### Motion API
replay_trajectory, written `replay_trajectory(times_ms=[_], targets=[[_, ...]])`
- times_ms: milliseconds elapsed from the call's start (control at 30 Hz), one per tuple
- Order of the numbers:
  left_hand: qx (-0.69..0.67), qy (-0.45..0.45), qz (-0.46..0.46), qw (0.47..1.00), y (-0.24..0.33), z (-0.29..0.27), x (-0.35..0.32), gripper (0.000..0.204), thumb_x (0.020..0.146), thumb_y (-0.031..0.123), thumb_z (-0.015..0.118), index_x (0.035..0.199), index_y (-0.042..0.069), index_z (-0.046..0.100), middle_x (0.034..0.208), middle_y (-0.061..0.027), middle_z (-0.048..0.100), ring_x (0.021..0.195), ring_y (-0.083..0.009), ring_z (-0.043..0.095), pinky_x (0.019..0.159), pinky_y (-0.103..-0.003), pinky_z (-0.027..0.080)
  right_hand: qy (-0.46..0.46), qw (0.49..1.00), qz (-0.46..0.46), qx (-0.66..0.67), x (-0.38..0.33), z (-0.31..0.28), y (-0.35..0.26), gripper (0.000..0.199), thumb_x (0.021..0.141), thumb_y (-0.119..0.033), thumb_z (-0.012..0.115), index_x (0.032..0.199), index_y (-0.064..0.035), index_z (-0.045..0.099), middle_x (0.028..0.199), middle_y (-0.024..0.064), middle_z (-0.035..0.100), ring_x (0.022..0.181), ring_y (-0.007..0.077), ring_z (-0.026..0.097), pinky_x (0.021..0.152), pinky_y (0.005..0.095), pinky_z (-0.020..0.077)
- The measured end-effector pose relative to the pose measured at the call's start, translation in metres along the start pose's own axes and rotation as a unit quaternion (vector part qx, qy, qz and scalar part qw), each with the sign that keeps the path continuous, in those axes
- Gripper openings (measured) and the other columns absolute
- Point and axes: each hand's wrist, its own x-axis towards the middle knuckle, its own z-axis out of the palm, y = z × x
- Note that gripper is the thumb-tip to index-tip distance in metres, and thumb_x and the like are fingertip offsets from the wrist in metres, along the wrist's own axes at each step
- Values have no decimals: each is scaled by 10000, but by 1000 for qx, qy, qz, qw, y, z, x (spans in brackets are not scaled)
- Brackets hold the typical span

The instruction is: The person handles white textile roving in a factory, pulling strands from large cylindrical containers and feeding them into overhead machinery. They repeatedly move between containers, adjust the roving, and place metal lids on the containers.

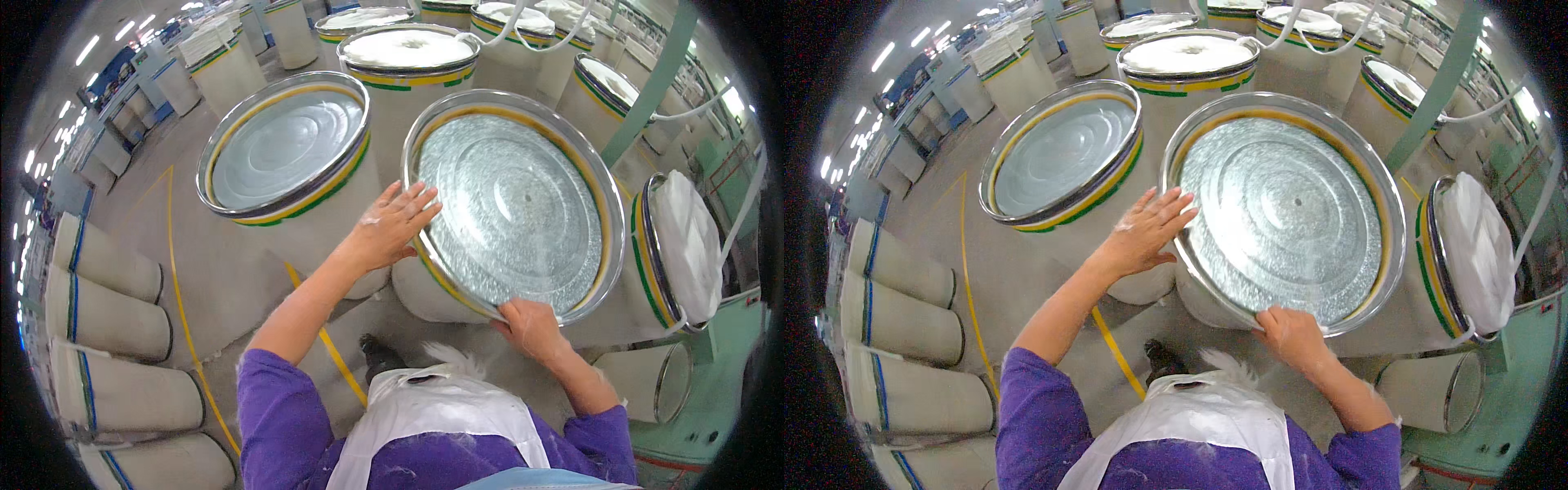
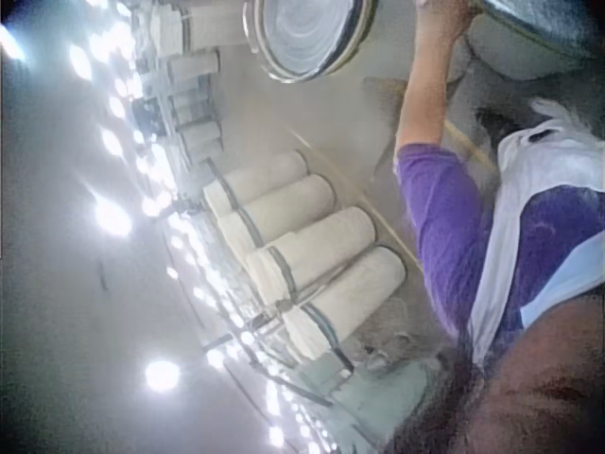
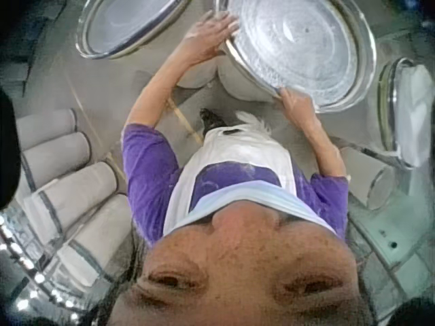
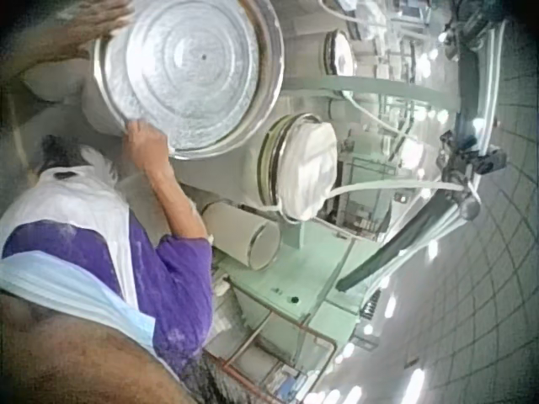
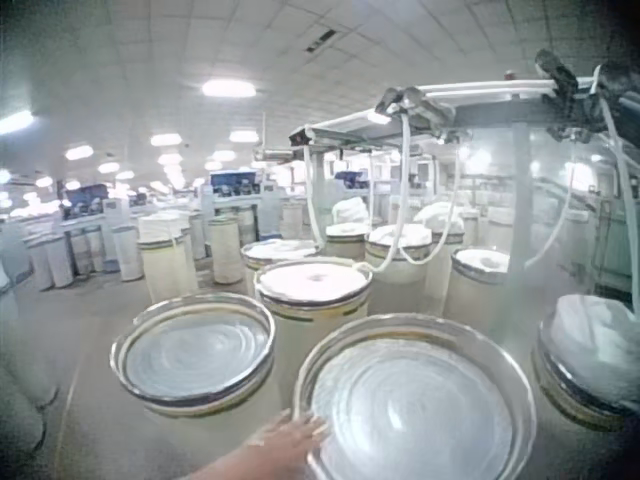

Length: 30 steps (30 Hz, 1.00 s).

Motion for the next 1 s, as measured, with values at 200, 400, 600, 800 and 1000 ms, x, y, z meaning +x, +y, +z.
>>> replay_trajectory(times_ms=[200,400,600,800,1000], targets=[[15,9,45,999,118,-3,-40,226,668,177,710,850,79,618,877,-54,647,788,-198,608,728,-334,493,-56,983,-166,54,-64,-46,59,283,675,-263,746,795,-128,527,710,28,546,642,224,606,548,361,487],[-86,-2,-5,996,222,-15,-85,126,742,166,622,749,79,531,723,-47,560,665,-210,583,622,-343,493,-126,942,-311,16,-13,-56,101,265,614,-222,727,775,-160,525,741,5,536,739,209,598,635,356,474],[-60,-5,-171,983,240,-29,-110,294,787,215,647,984,9,574,1023,-147,619,810,-249,580,748,-375,486,-111,905,-410,30,106,-45,86,287,617,-200,756,751,-143,508,781,19,506,773,241,537,674,376,419],[-72,-43,-200,976,199,-16,-128,343,792,265,657,997,3,572,1093,-146,613,901,-248,585,772,-353,482,-97,887,-451,6,175,-16,58,298,619,-228,781,746,-147,523,773,20,508,793,243,540,714,373,422],[-66,-52,-138,987,124,-15,-170,320,791,305,676,932,37,573,1027,-119,612,894,-254,597,752,-364,490,11,904,-427,26,191,28,34,319,575,-244,792,708,-150,518,754,17,509,756,221,536,662,369,395]])
